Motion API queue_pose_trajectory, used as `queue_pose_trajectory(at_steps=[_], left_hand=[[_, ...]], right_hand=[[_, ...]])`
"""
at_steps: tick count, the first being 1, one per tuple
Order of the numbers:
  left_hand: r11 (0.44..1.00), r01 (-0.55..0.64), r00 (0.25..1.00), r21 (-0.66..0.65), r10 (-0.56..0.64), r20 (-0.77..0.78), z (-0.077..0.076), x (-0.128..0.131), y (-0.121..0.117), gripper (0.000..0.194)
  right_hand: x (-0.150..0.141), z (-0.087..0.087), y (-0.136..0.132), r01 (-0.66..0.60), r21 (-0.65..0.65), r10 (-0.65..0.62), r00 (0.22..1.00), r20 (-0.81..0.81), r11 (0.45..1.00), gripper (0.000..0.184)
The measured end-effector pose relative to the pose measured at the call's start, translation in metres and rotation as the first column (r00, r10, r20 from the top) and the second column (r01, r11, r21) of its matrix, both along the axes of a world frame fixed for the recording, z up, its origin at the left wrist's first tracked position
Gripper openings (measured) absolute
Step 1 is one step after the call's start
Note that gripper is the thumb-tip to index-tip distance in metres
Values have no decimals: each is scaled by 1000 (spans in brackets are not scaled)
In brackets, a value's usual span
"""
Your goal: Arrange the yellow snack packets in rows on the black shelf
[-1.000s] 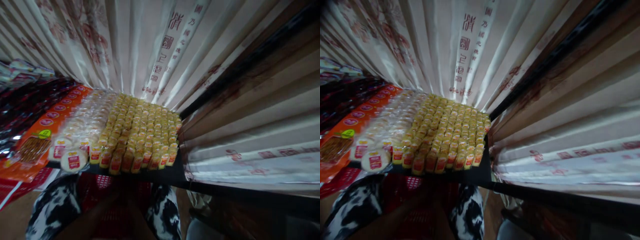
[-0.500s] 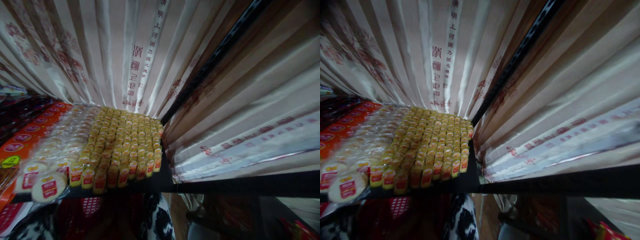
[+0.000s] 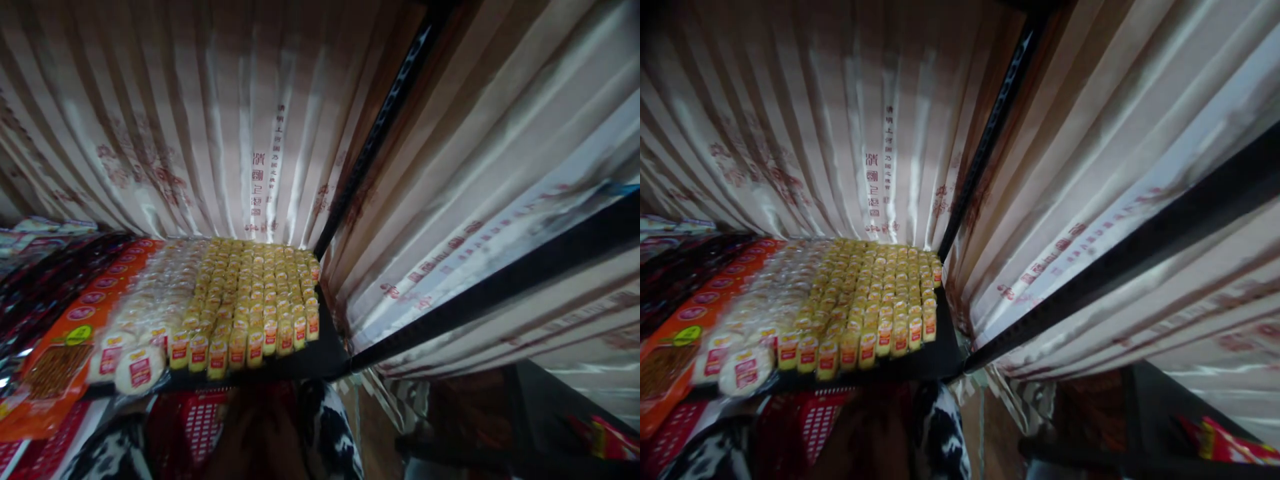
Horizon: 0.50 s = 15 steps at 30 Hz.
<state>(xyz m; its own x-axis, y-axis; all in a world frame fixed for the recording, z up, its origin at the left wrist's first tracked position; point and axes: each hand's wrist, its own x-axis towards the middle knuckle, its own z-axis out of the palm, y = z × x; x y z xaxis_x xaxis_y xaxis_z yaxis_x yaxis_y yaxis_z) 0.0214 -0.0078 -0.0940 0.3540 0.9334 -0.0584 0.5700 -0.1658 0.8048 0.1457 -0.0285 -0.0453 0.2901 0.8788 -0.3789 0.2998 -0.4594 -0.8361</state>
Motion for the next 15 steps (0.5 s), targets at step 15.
queue_pose_trajectory(at_steps=[15], left_hand=[[997,45,944,-59,-23,329,129,32,1,31]], right_hand=[[41,92,-7,211,200,-117,910,-397,957,56]])
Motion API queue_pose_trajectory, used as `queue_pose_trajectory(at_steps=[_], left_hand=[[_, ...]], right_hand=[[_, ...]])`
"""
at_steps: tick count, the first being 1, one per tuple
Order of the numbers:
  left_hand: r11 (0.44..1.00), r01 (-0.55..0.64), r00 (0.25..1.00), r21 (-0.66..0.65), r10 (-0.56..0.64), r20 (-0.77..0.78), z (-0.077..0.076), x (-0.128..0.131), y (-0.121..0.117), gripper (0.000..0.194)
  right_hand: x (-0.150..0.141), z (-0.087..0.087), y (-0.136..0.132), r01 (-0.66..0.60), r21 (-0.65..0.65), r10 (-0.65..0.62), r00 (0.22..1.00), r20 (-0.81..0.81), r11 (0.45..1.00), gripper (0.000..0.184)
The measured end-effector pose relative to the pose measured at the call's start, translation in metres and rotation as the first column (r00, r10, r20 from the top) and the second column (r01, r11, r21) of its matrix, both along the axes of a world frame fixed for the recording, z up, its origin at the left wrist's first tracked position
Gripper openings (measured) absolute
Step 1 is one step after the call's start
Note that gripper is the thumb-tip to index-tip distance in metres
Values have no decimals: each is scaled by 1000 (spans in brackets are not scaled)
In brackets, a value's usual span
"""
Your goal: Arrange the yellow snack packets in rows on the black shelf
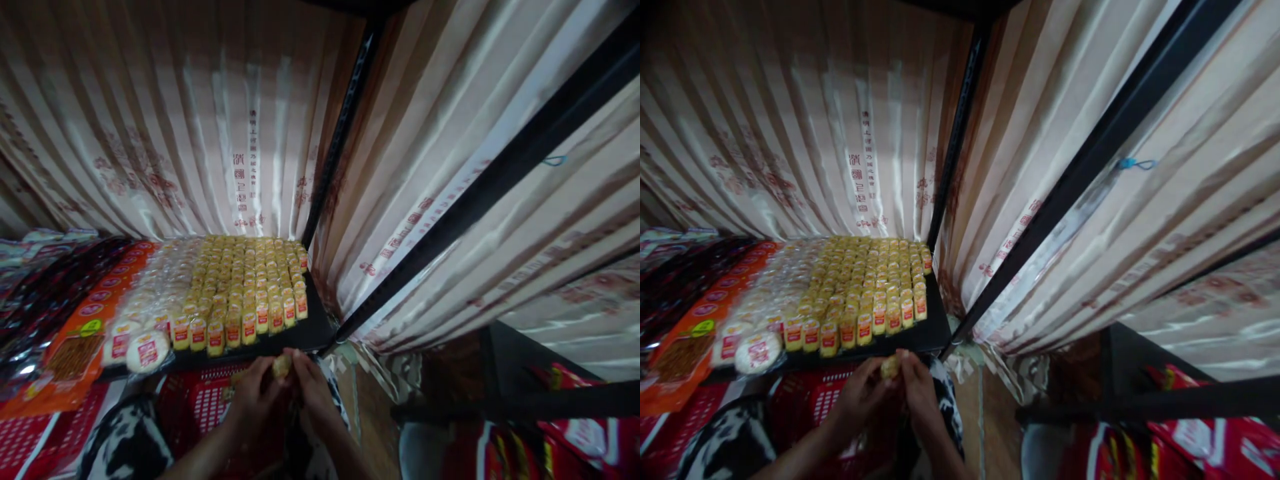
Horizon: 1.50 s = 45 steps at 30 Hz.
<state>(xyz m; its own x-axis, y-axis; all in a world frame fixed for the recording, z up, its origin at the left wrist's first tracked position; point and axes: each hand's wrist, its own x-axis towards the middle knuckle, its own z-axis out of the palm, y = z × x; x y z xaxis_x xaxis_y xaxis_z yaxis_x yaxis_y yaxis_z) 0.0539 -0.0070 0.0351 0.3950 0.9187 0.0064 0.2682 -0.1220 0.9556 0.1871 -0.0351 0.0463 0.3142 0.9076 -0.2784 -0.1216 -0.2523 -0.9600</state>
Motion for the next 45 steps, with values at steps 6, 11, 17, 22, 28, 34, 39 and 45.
queue_pose_trajectory(at_steps=[6,11,17,22,28,34,39,45], left_hand=[[952,0,965,-305,80,249,29,15,24,40],[903,-117,930,-413,245,274,42,23,38,39],[881,-118,888,-458,300,348,47,29,44,36],[907,-19,921,-421,180,345,51,36,51,34],[943,-69,960,-325,151,236,53,56,84,39],[987,-35,992,-158,54,113,65,83,122,29],[1000,-21,1000,-6,21,-7,81,107,160,30],[961,-88,983,264,126,-133,88,137,202,27]], right_hand=[[12,7,6,4,91,-13,996,93,996,50],[21,-10,7,132,208,-198,920,338,969,43],[19,-7,10,140,124,-151,985,78,982,48],[14,0,14,100,102,-85,986,-145,990,52],[23,5,26,178,138,-169,983,-75,974,43],[41,5,65,263,169,-263,964,-21,950,53],[57,-3,107,355,276,-368,930,-4,893,66],[71,8,137,391,360,-475,860,185,847,63]])
